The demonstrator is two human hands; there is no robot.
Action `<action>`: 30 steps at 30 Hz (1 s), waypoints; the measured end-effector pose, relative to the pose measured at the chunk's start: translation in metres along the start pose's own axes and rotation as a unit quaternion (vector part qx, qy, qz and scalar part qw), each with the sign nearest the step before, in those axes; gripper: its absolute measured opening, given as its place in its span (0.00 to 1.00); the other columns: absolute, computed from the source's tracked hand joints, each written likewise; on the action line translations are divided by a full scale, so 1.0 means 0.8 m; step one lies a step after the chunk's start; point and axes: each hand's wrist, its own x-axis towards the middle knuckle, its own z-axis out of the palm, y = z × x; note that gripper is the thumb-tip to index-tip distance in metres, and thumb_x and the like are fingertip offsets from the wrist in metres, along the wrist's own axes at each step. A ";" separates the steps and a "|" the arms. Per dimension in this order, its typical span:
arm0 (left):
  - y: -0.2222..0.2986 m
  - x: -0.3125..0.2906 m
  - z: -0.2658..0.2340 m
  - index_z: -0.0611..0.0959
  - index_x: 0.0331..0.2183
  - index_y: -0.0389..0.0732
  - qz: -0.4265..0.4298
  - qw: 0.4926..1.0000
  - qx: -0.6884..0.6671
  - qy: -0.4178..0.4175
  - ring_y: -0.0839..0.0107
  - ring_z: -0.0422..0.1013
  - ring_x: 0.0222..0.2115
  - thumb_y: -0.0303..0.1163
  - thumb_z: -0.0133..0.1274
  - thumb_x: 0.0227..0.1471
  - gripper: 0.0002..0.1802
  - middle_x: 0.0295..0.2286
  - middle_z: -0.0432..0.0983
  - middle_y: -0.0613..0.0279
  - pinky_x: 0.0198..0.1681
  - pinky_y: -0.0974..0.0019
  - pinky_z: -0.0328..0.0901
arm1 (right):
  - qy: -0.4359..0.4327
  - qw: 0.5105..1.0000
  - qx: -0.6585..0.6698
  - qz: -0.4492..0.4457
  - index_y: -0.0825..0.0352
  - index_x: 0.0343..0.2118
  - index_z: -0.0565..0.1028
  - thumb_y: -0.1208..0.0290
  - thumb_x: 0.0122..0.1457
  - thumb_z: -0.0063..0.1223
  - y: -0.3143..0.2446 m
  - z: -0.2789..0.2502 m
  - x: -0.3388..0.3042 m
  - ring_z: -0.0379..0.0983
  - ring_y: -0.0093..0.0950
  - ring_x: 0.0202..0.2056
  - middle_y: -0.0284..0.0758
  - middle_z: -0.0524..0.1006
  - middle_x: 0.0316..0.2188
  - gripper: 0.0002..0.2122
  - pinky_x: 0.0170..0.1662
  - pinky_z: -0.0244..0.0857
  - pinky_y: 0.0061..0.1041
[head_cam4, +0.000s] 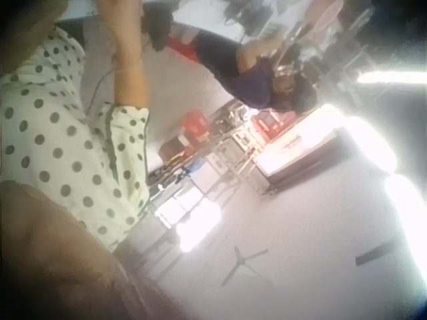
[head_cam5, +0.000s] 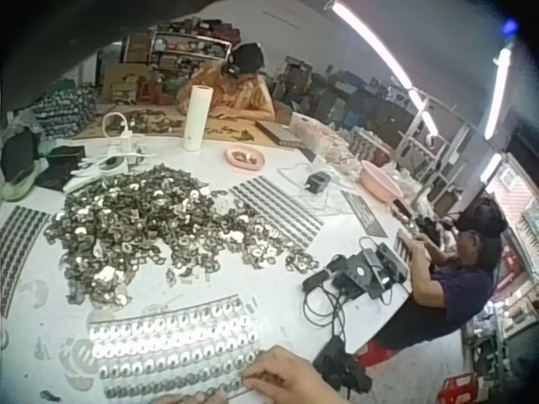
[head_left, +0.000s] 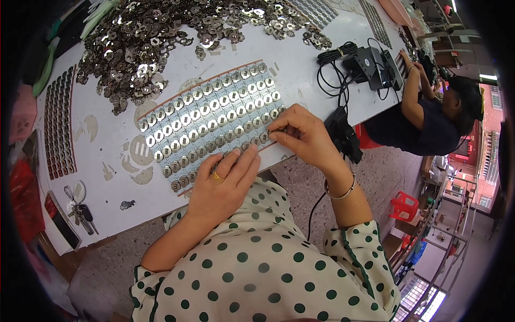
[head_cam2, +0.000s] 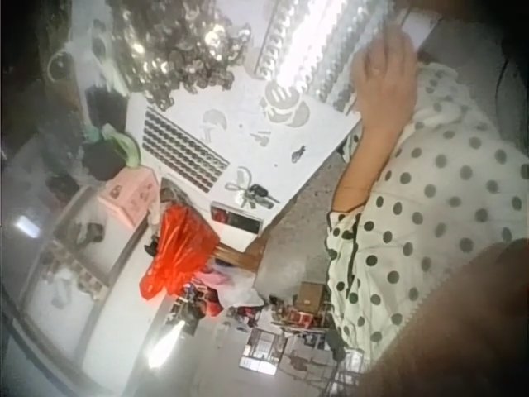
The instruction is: The person places small metal washers into a structured plastic tray by hand.
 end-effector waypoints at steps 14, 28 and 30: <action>0.005 -0.007 0.001 0.82 0.51 0.48 -0.005 1.000 0.018 -0.017 0.70 0.67 0.53 0.36 0.58 0.56 0.20 0.57 0.73 0.72 0.59 0.58 0.58 | -0.023 0.997 -0.061 0.028 0.67 0.34 0.76 0.76 0.55 0.66 -0.014 -0.002 -0.011 0.74 0.29 0.30 0.34 0.73 0.32 0.08 0.34 0.69 0.26; -0.004 -0.005 -0.003 0.81 0.51 0.45 0.027 1.000 -0.010 0.001 0.72 0.69 0.50 0.31 0.52 0.52 0.23 0.57 0.72 0.69 0.57 0.61 0.60 | 0.096 0.966 -0.186 -0.150 0.65 0.41 0.80 0.80 0.54 0.62 -0.056 0.017 0.092 0.74 0.40 0.34 0.37 0.80 0.34 0.11 0.40 0.71 0.35; -0.004 -0.007 -0.003 0.81 0.51 0.45 0.030 0.999 -0.013 -0.005 0.72 0.69 0.51 0.32 0.52 0.52 0.23 0.56 0.73 0.68 0.56 0.61 0.60 | 0.094 0.952 -0.229 -0.182 0.65 0.44 0.79 0.79 0.56 0.60 -0.050 0.037 0.138 0.74 0.39 0.36 0.38 0.81 0.36 0.12 0.41 0.71 0.34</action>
